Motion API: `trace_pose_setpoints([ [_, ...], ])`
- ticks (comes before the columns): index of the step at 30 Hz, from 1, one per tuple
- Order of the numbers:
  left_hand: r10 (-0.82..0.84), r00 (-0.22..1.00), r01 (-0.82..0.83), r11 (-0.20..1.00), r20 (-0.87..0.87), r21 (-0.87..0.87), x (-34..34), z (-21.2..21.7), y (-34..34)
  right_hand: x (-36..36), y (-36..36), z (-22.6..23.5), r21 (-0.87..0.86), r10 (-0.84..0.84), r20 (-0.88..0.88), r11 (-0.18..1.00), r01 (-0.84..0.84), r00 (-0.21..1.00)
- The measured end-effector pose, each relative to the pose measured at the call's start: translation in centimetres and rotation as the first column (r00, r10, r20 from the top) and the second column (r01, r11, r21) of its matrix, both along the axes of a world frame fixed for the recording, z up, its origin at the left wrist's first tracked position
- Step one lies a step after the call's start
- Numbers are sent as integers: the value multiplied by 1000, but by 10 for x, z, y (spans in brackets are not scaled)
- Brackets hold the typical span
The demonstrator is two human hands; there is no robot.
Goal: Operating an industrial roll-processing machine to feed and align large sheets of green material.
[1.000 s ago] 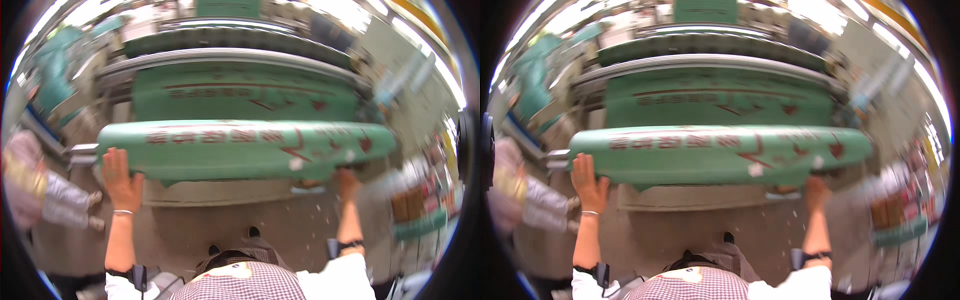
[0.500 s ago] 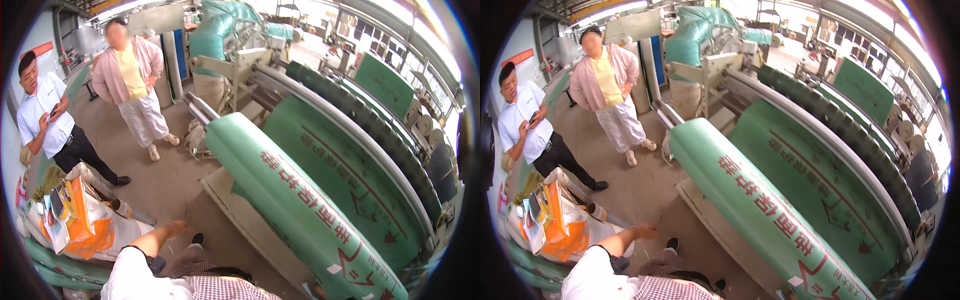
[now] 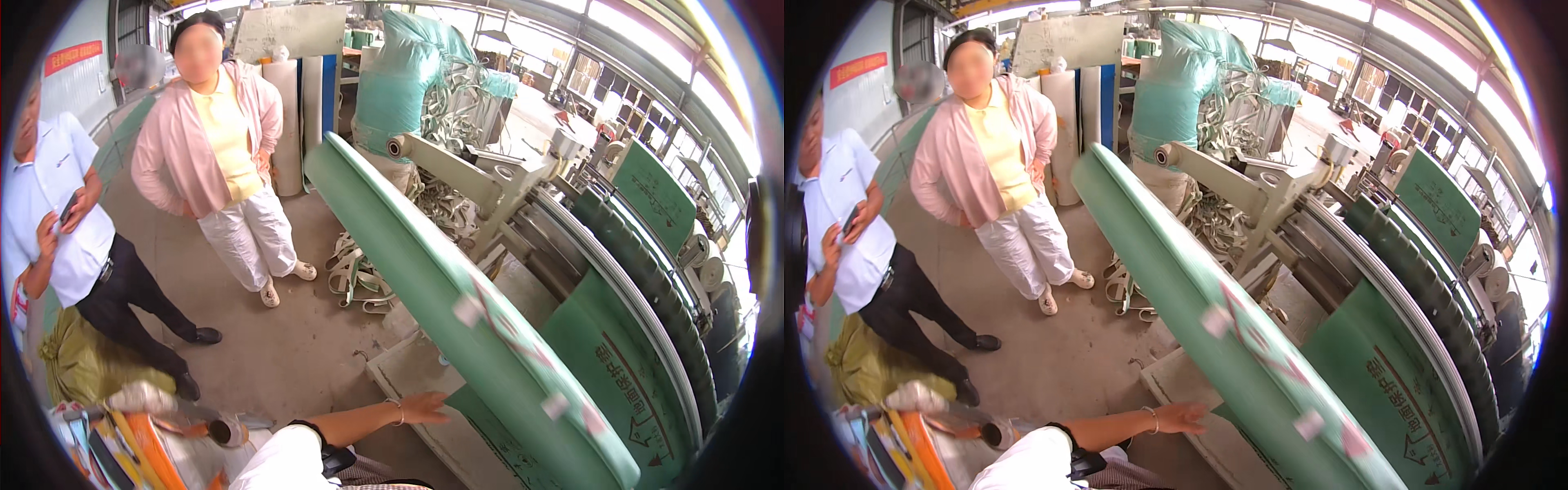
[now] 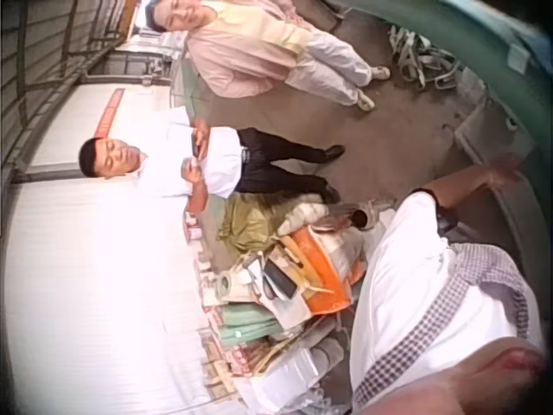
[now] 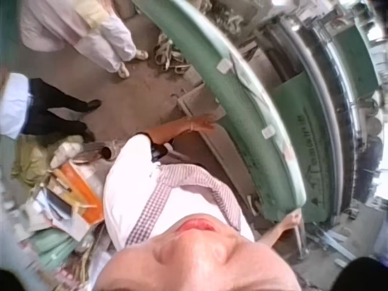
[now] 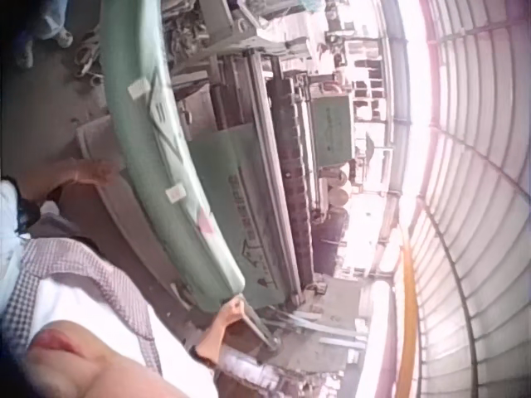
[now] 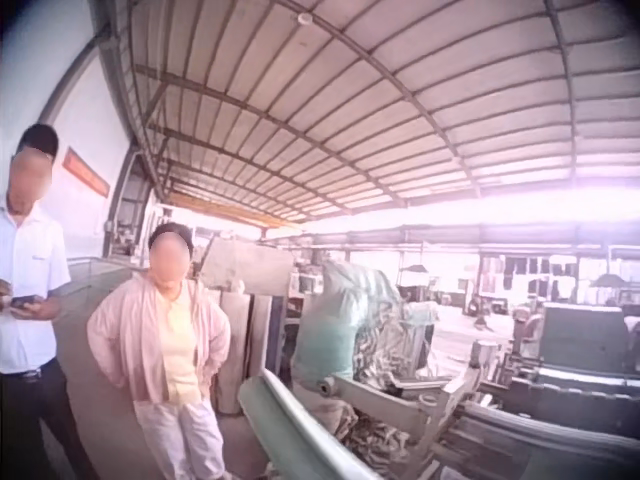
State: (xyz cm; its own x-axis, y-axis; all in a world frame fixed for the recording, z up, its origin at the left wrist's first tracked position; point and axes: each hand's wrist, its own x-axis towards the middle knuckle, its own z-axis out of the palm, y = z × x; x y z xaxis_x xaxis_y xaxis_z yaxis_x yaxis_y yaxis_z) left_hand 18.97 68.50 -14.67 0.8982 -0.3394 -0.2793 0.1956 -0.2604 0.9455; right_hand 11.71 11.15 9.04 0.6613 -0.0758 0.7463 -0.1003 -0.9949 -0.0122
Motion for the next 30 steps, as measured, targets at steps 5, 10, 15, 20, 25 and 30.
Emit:
trace_pose_setpoints([
  [5,142,985,-69,835,94,-546,71,57,61,77,304,52,735,710,-401,626,-260,579],
  [10,524,736,-426,-135,-429,-895,126,94,206,98,441,57,687,907,-406,383,-618,111],
  [15,639,584,-515,-186,-501,-837,161,63,354,89,475,40,748,902,-416,267,-608,-116],
  [20,409,459,-734,-325,-789,-596,97,55,359,93,467,30,717,882,-468,350,-603,-44],
  [25,487,354,-884,-103,-798,-455,-12,4,250,85,465,10,702,832,-536,346,-622,-142],
  [30,317,294,-953,165,-902,-253,-69,14,151,44,448,-33,500,838,-532,192,-844,-124],
])
